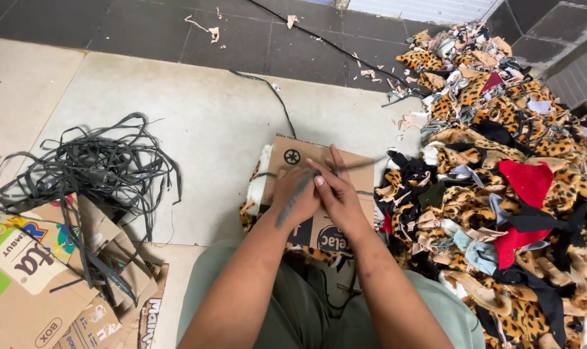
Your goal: Wrapping foam blocks with leopard-print fabric scraps and securing them inside cardboard boxes using plastic string.
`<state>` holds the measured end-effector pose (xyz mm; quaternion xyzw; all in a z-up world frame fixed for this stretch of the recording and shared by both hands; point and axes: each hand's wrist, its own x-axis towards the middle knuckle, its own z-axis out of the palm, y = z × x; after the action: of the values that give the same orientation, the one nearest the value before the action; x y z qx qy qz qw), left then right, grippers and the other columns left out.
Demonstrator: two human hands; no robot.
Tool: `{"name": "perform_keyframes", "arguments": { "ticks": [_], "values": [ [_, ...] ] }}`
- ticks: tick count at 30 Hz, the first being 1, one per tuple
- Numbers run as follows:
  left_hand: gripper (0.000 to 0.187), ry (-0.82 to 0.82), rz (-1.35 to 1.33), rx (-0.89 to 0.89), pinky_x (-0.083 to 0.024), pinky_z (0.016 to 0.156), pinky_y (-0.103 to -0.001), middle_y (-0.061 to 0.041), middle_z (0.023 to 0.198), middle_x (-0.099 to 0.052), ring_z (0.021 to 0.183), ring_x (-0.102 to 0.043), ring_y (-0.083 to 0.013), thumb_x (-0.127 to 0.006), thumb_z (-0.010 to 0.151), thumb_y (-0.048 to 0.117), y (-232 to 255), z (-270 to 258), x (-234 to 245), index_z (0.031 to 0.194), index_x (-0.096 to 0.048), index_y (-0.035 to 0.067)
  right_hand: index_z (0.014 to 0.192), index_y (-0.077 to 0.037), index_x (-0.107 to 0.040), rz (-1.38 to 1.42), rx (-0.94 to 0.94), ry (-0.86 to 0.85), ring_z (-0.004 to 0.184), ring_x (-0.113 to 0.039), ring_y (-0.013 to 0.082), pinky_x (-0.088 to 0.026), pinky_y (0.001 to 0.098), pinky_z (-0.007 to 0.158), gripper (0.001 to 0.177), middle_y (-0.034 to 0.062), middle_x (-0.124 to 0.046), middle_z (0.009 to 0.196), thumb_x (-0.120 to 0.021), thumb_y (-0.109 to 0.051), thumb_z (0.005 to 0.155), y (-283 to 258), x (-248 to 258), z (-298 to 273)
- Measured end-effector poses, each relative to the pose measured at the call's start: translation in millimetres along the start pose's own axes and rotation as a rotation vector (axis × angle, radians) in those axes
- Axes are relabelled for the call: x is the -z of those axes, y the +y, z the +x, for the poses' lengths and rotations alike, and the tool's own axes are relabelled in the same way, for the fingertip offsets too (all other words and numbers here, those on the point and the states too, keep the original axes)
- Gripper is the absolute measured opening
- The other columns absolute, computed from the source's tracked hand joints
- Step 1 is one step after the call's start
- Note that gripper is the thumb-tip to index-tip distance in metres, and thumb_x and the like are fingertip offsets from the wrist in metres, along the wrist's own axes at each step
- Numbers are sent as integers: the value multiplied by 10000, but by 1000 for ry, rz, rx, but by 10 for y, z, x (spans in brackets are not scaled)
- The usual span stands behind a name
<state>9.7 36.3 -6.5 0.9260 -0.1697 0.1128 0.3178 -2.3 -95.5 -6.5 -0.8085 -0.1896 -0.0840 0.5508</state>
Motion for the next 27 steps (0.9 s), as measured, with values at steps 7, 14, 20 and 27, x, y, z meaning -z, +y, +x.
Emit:
{"name": "perform_keyframes", "arguments": {
  "ticks": [7, 14, 20, 27],
  "values": [
    [313, -228, -105, 129, -331, 1020, -485, -48, 980, -704, 1129, -612, -297, -496, 943, 355, -31, -4, 80, 1088, -689, 157, 1464, -97, -581, 74, -234, -126, 1503, -341, 411, -235, 558, 1234, 465, 160, -401, 1640, -412, -332, 1101, -187, 56, 92],
    [360, -293, -432, 350, -381, 938, -439, -4, 920, -767, 1026, -690, -257, -406, 1058, 348, -11, 126, 183, 1121, -726, 196, 1443, -51, -565, 535, -126, 424, 1070, -670, 199, -527, 344, 941, 455, 142, -730, 1151, -391, 65, 1039, -13, -93, -45],
    [317, -285, -727, 538, -554, 668, -343, -68, 834, -728, 825, -698, -241, -502, 1049, 305, -281, 397, -253, 1071, -789, 171, 1320, -13, -640, 65, 200, 252, 1050, -723, 289, -504, 461, 1036, 468, 134, -771, 990, -438, 170, 940, 104, -136, -260],
    [309, -327, -715, 528, -598, 611, -287, -18, 867, -791, 692, -722, -143, -482, 1040, 274, -228, 389, -113, 1102, -774, 193, 982, -94, -782, 45, 147, 180, 885, -722, 234, -556, 375, 920, 390, 58, -787, 841, -494, 145, 871, 231, -152, -345]
  ]
}}
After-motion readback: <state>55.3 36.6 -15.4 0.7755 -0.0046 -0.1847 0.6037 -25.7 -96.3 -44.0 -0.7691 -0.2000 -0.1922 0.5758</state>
